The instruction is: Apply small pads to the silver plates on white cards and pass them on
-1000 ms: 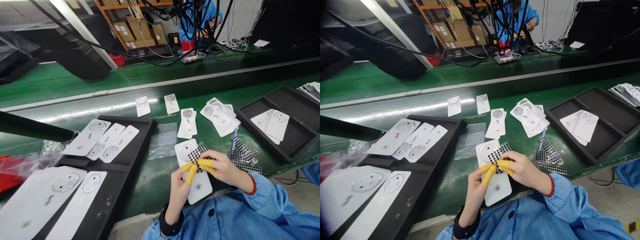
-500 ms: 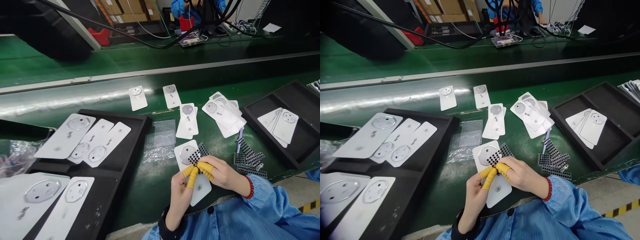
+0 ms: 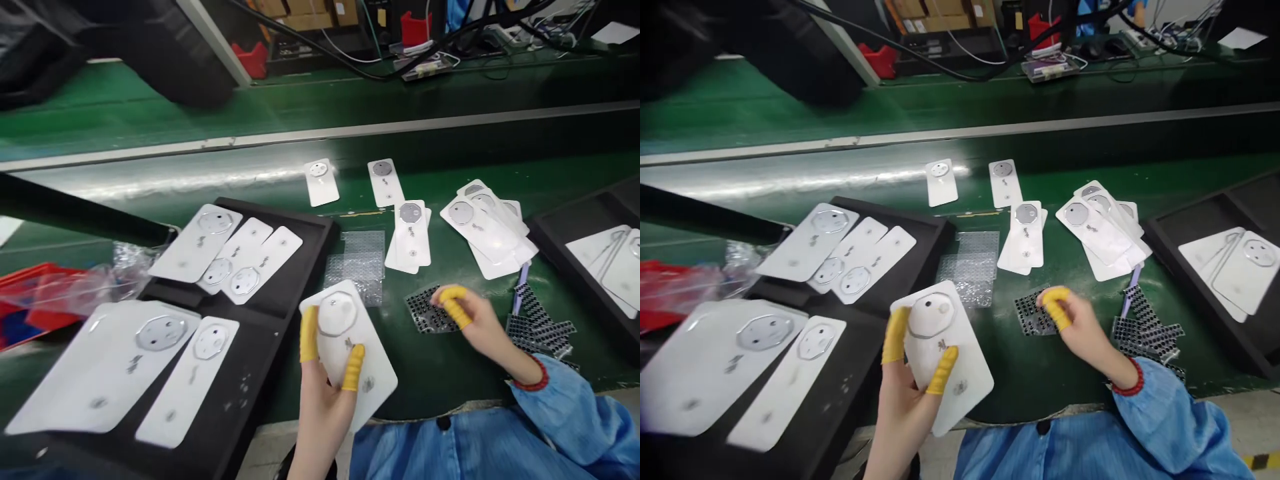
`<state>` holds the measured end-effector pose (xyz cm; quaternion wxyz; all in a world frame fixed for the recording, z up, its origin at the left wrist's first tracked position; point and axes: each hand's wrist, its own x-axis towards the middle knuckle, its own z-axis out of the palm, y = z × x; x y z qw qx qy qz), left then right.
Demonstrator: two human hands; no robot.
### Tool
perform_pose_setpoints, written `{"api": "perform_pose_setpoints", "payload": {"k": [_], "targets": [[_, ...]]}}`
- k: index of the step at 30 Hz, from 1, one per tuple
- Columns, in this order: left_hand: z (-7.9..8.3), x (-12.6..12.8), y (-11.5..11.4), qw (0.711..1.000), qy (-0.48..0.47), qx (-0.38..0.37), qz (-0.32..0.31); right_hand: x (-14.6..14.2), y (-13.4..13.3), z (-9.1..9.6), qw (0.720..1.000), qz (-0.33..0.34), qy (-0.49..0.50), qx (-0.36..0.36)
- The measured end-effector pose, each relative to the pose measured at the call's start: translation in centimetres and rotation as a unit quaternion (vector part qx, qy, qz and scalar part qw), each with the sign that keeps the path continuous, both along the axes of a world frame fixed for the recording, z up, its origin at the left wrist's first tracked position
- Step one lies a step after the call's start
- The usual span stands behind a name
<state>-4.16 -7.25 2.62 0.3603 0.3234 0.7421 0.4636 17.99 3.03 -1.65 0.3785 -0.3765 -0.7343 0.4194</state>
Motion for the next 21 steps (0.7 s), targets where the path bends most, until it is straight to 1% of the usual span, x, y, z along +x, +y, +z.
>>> {"api": "perform_pose_setpoints", "payload": {"k": [1,2,3,4,5,6,7,8,11,17,21], "targets": [[0.8,0.6,-0.3,1.000,-0.017,0.012,0.022,-0.1,0.3,0.8,0.999,-0.041,0.022,-0.003],[1.5,1.3,-0.5,0.998,-0.044,0.014,0.031,-0.2,0.3,1.6,0.996,-0.077,0.030,0.017],[2.2,2.3,-0.5,0.996,-0.079,0.006,0.028,-0.5,0.2,2.6,0.993,-0.101,0.027,0.063],[2.8,3.3,-0.4,0.993,-0.116,-0.007,0.018,-0.8,-0.2,3.5,0.986,-0.112,0.013,0.126],[3.3,4.2,-0.3,0.988,-0.154,-0.022,0.001,-1.2,-0.7,4.3,0.975,-0.108,-0.005,0.193],[3.7,5.0,-0.3,0.981,-0.190,-0.035,-0.020,-1.6,-1.2,5.0,0.963,-0.089,-0.024,0.252],[4.1,5.7,-0.2,0.975,-0.217,-0.039,-0.040,-1.9,-1.8,5.5,0.952,-0.062,-0.043,0.297],[4.3,6.2,-0.2,0.970,-0.234,-0.036,-0.057,-2.3,-2.2,5.9,0.942,-0.038,-0.058,0.327],[4.4,6.9,-0.3,0.968,-0.239,-0.012,-0.077,-2.5,-2.9,6.5,0.929,0.003,-0.096,0.357],[4.0,7.2,-0.7,0.974,-0.195,0.029,-0.109,-1.3,-2.6,7.6,0.917,0.044,-0.128,0.376],[3.8,7.4,-0.9,0.972,-0.201,0.029,-0.116,-0.3,-3.0,7.6,0.901,0.065,-0.150,0.402]]}}
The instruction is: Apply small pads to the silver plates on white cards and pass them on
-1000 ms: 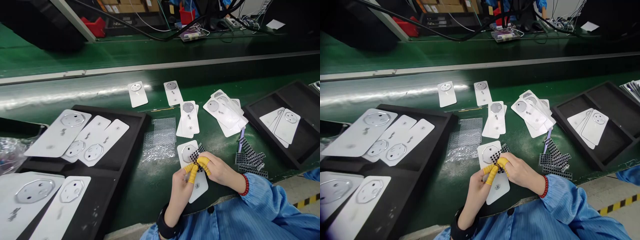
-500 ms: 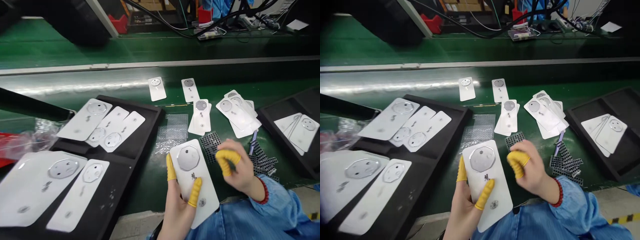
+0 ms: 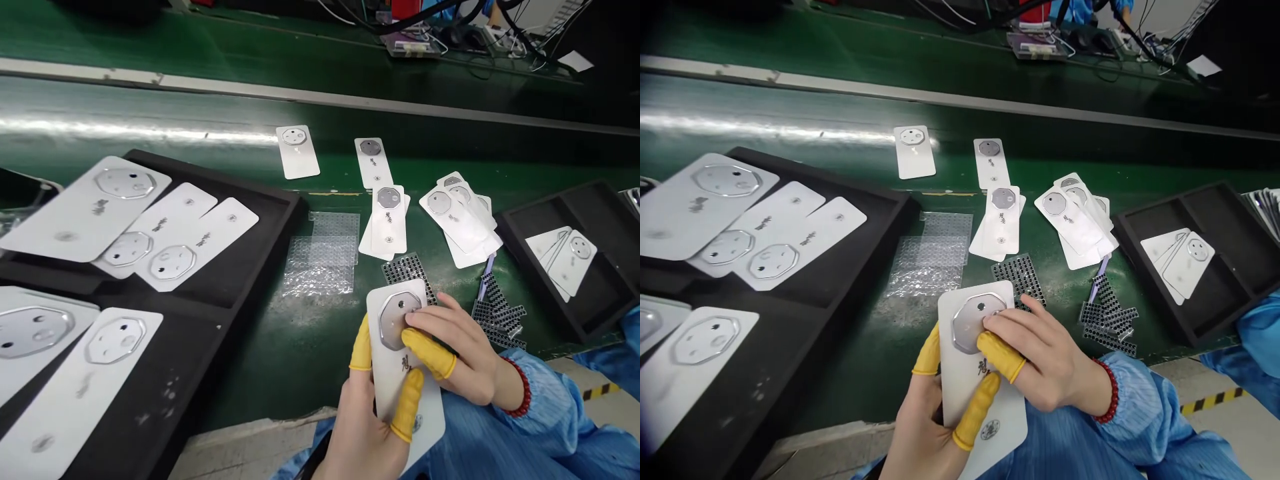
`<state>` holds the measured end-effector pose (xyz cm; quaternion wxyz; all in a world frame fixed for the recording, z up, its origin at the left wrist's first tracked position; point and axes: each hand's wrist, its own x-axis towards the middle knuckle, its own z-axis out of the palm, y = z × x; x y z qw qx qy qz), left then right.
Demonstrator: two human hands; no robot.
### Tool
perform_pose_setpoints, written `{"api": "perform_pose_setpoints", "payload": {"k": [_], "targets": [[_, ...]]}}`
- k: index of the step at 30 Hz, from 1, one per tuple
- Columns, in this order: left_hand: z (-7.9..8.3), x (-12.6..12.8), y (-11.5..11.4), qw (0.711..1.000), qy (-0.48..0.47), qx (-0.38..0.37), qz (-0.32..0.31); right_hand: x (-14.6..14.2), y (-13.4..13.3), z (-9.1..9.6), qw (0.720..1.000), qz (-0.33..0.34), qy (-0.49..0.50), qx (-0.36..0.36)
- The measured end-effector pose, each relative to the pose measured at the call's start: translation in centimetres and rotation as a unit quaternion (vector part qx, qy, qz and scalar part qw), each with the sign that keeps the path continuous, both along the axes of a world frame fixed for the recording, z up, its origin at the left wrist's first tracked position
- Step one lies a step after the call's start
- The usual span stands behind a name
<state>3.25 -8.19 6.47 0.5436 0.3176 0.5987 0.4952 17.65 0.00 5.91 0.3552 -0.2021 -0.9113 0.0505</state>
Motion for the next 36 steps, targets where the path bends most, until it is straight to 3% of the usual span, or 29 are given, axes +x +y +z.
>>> {"api": "perform_pose_setpoints", "payload": {"k": [7,15,21,25,28,31,34,36], "targets": [[-0.7,0.2,-0.7,1.000,0.007,-0.010,0.023,1.1,-1.3,-0.7,0.997,-0.003,-0.059,-0.041],[-0.6,0.2,-1.1,0.999,0.023,-0.033,0.023,1.3,-2.0,-0.7,0.997,-0.017,-0.063,-0.031],[0.3,0.5,-0.9,0.999,0.029,-0.029,0.028,1.1,-2.0,-0.8,0.993,0.010,-0.038,-0.115],[0.0,0.3,-0.4,0.999,-0.014,-0.049,0.017,1.2,-1.3,-1.0,0.971,0.032,0.050,-0.230],[-1.3,-1.4,0.4,0.997,0.032,-0.004,0.076,1.3,-0.5,-3.2,0.952,-0.097,0.069,-0.282],[-3.2,-4.1,0.9,0.980,0.141,0.020,0.139,1.4,0.5,-6.9,0.937,-0.262,-0.004,-0.233],[-4.8,-5.9,1.5,0.978,0.171,-0.063,0.104,1.4,1.1,-9.5,0.938,-0.268,-0.036,-0.215],[-5.4,-5.9,2.3,0.980,0.165,-0.084,0.069,1.6,1.1,-9.6,0.943,-0.236,-0.007,-0.235]]}}
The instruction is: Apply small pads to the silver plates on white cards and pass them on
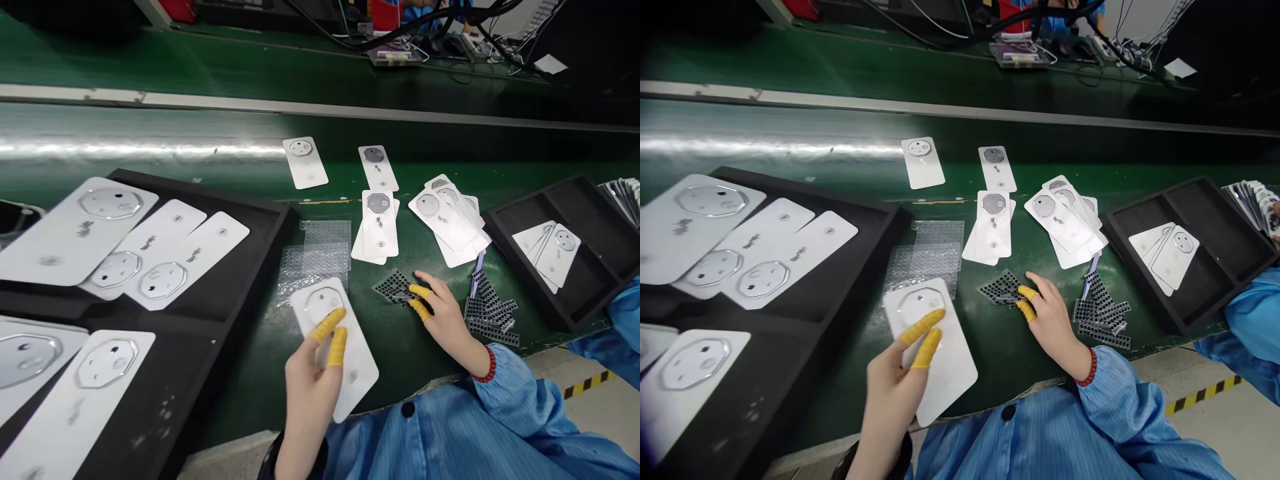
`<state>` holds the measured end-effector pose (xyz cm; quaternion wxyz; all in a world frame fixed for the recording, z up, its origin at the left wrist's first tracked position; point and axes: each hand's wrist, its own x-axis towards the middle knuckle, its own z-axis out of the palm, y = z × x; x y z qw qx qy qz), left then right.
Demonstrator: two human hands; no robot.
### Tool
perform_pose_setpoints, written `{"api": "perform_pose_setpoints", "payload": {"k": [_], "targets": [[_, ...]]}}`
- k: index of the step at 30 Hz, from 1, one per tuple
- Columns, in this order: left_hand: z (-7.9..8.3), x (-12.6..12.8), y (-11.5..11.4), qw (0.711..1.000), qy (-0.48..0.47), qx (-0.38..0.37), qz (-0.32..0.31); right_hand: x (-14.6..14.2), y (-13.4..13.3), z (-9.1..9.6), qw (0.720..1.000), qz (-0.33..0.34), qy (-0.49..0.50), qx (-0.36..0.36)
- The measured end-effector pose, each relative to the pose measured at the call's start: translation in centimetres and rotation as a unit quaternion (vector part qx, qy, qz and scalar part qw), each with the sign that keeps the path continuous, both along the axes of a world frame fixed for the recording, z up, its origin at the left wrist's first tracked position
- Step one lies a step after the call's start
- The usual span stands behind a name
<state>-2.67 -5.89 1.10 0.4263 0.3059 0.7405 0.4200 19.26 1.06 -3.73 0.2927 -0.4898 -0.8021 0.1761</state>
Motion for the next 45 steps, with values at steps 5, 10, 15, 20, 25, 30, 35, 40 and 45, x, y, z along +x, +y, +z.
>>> {"api": "perform_pose_setpoints", "payload": {"k": [5,10,15,20,25,30,35,40,45], "targets": [[0.0,2.8,2.1,0.992,-0.094,0.011,-0.087,0.5,-1.7,2.9,0.997,0.057,0.047,-0.004],[0.8,4.0,2.4,0.987,-0.142,0.030,-0.074,0.4,-2.2,6.3,0.989,0.138,0.061,-0.011],[1.1,3.9,2.3,0.979,-0.190,0.015,-0.073,-0.4,-0.7,7.7,0.974,0.206,0.081,-0.051],[1.2,4.2,2.3,0.966,-0.252,-0.015,-0.062,-1.0,-0.3,6.2,0.979,0.199,0.044,0.005],[1.5,4.0,2.2,0.946,-0.313,-0.065,-0.055,-1.1,-0.4,5.6,0.968,0.224,0.052,0.103],[1.4,3.9,2.2,0.939,-0.329,-0.078,-0.052,-1.3,-0.5,5.6,0.958,0.224,0.009,0.180],[0.8,4.1,2.2,0.946,-0.310,-0.058,-0.079,-1.2,0.0,5.3,0.946,0.259,-0.024,0.193],[-0.5,3.9,2.2,0.959,-0.255,-0.015,-0.125,-1.0,0.9,4.5,0.947,0.291,-0.021,0.136],[-1.9,3.2,2.9,0.969,-0.174,0.018,-0.177,-0.7,0.8,2.9,0.956,0.281,0.000,0.083]]}}
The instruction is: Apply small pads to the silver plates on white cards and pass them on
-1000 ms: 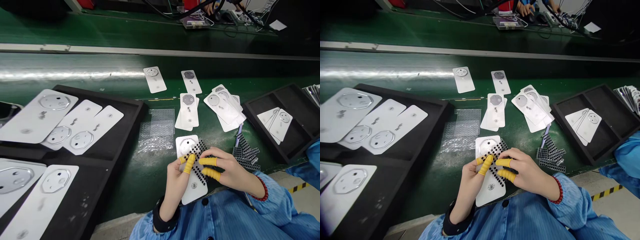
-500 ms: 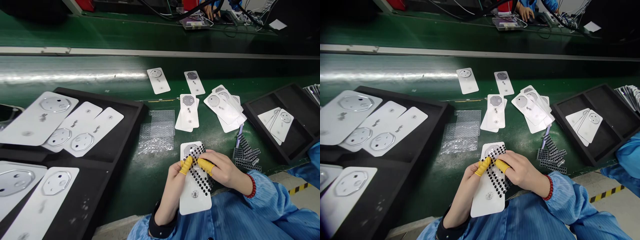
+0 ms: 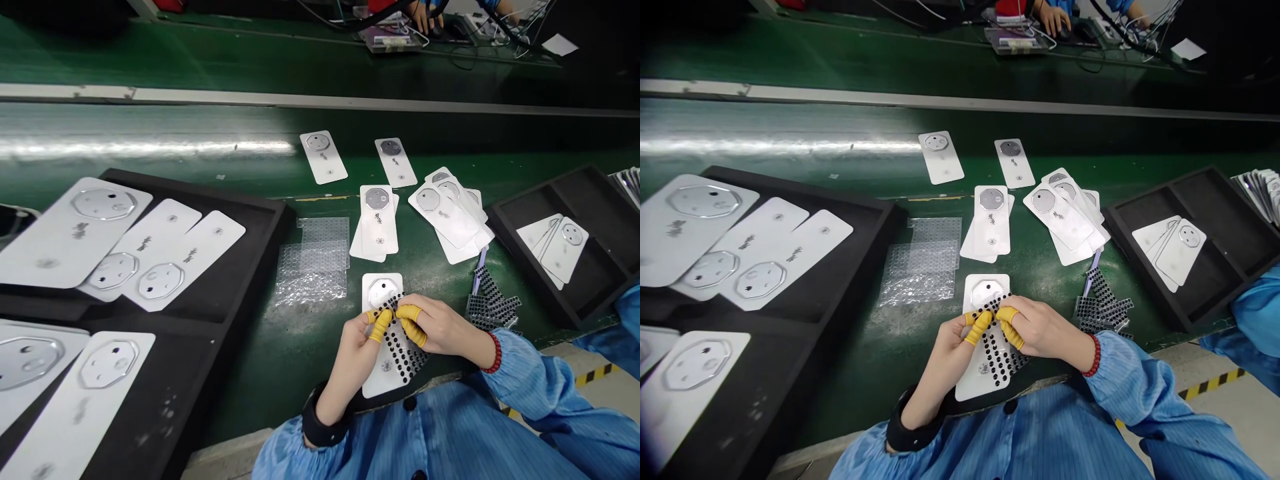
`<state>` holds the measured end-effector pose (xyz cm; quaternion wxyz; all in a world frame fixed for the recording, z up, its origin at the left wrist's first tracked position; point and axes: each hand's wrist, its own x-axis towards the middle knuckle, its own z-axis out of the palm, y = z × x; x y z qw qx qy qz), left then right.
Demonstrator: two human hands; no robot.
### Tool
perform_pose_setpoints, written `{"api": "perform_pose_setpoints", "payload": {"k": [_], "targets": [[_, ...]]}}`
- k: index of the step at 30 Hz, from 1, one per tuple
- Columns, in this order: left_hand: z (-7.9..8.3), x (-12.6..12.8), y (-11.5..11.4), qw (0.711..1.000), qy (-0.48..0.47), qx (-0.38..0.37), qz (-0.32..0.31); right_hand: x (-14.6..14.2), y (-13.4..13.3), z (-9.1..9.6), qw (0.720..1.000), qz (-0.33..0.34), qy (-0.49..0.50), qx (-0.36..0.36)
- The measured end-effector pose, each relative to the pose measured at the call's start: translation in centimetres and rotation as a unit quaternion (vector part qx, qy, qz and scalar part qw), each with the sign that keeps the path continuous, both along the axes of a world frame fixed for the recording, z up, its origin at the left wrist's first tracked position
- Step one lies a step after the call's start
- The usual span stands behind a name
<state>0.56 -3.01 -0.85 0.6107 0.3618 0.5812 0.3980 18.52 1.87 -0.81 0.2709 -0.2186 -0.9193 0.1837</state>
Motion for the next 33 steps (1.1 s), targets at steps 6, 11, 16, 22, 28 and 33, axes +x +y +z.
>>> {"api": "perform_pose_setpoints", "payload": {"k": [6,11,16,22,28,33], "targets": [[-0.5,-0.4,0.3,0.997,0.056,0.023,-0.056,0.4,-0.3,-1.1,0.999,-0.013,-0.015,-0.031],[-0.6,-0.3,0.4,0.993,0.081,0.011,-0.087,0.3,-0.2,-1.7,0.995,-0.029,0.011,-0.096],[-0.4,-2.1,0.1,0.991,0.122,-0.008,-0.061,0.1,-0.3,-2.3,0.989,-0.065,0.025,-0.129],[2.5,-5.6,-3.1,0.957,0.211,0.053,0.193,0.9,0.1,-0.1,0.988,-0.091,0.053,-0.112],[5.5,-0.5,-4.6,0.994,0.067,0.036,0.076,-1.2,-0.2,5.8,0.984,-0.100,0.140,0.043],[6.4,2.1,-4.6,0.997,0.035,0.057,0.033,-2.4,-0.5,8.1,0.987,-0.062,0.108,0.104]]}}
